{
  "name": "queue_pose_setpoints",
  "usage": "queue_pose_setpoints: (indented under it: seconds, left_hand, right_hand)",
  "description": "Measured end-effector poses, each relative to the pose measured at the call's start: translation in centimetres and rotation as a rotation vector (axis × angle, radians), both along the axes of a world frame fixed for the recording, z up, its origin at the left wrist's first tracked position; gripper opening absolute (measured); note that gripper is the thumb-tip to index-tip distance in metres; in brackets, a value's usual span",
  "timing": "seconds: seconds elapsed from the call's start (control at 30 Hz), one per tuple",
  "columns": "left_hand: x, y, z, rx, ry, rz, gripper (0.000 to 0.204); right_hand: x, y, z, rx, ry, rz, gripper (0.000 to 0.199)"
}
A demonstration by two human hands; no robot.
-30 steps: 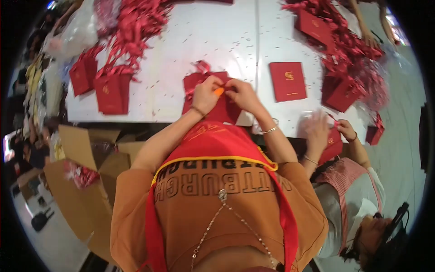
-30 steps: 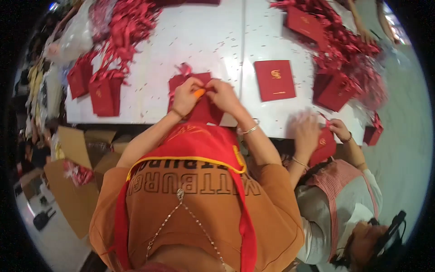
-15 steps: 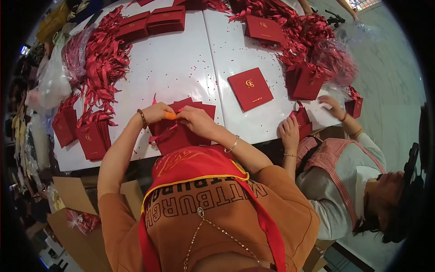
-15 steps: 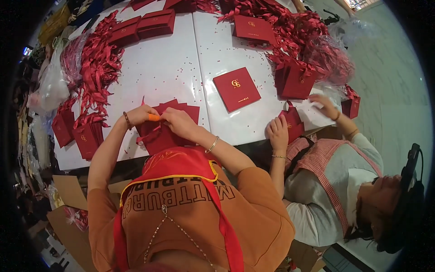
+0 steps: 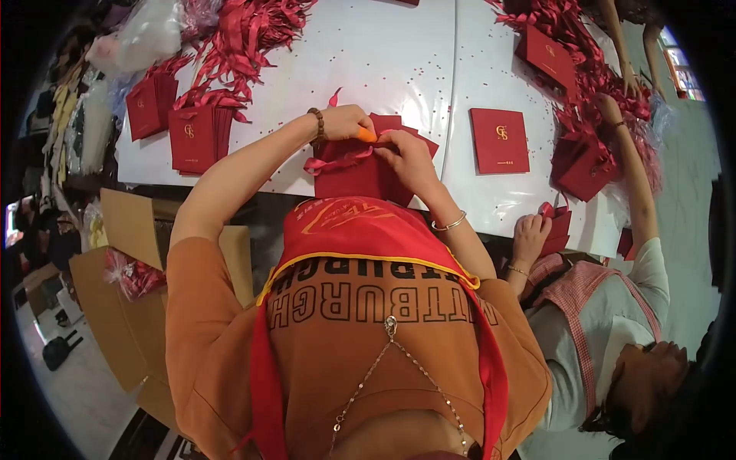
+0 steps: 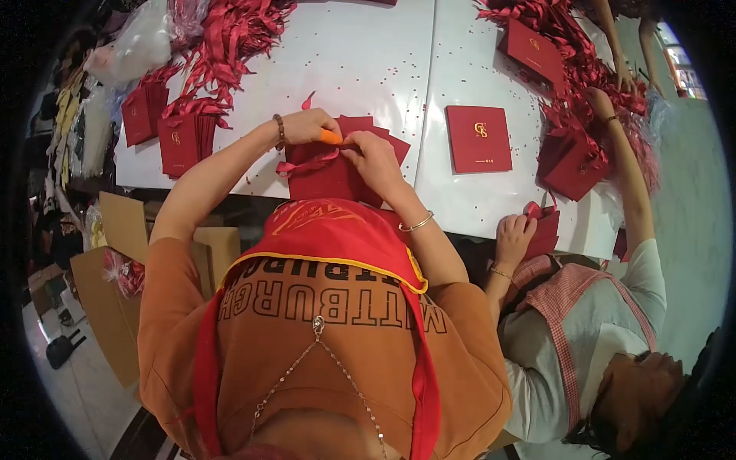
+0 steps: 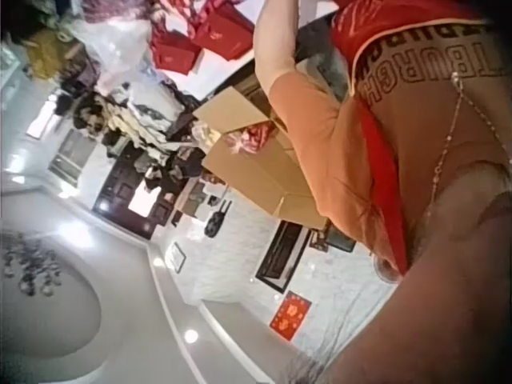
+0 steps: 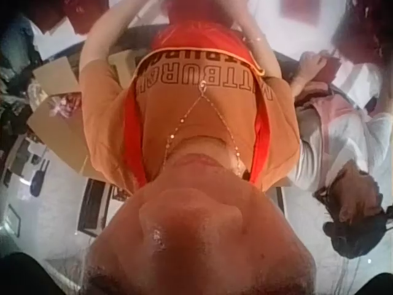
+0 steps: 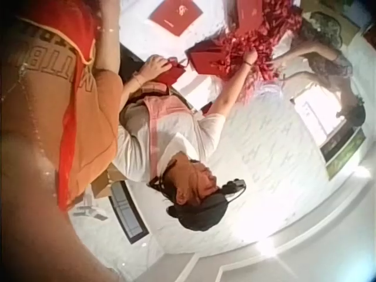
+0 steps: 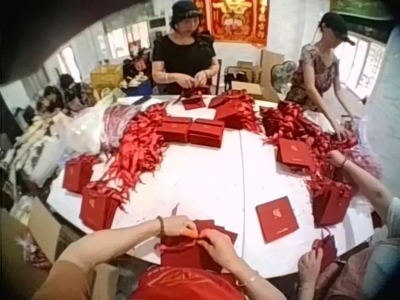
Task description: Tie ribbons onto small red gift bags to complete their assembly.
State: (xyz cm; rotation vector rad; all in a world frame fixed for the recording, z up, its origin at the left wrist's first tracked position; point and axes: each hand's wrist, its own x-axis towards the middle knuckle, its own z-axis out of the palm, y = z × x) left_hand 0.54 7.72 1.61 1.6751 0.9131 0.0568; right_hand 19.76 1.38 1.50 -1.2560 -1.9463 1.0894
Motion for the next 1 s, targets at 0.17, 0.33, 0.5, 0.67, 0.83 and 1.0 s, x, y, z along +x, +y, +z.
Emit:
queue_pose_setpoints:
  seconds: [0.17, 0.33, 0.5, 0.67, 0.83, 1.0]
  left_hand:
    - [0.2, 0.9, 1.3, -0.122, 0.171, -0.091, 0.023]
    - [0.1, -0.5, -0.6, 0.066, 0.072, 0.08, 0.023]
    - [0.4, -0.2, -1.7, 0.264, 0.076, 0.371, 0.022]
    - [-1.6, 1.8, 1.4, -0.154, -0.07, 0.657, 0.025]
    - [-5.2, 2.3, -0.2, -0.021, 0.074, 0.657, 0.032]
    - [-6.4, -0.2, -1.2, 0.132, 0.343, 0.451, 0.036]
  right_hand:
    - [-0.3, 0.2, 0.5, -0.01, -0.013, 0.063, 0.019]
    - [-0.4, 0.0, 0.0, -0.01, -0.019, 0.016, 0.021]
    - [0.0, -0.1, 0.1, 0.044, -0.004, 0.073, 0.017]
    - [0.2, -0.4, 0.3, 0.053, 0.018, 0.056, 0.017]
    - [0.4, -0.1, 0.0, 0.062, -0.006, 0.078, 0.017]
    - [0.4, -0.5, 0.5, -0.007, 0.01, 0.056, 0.018]
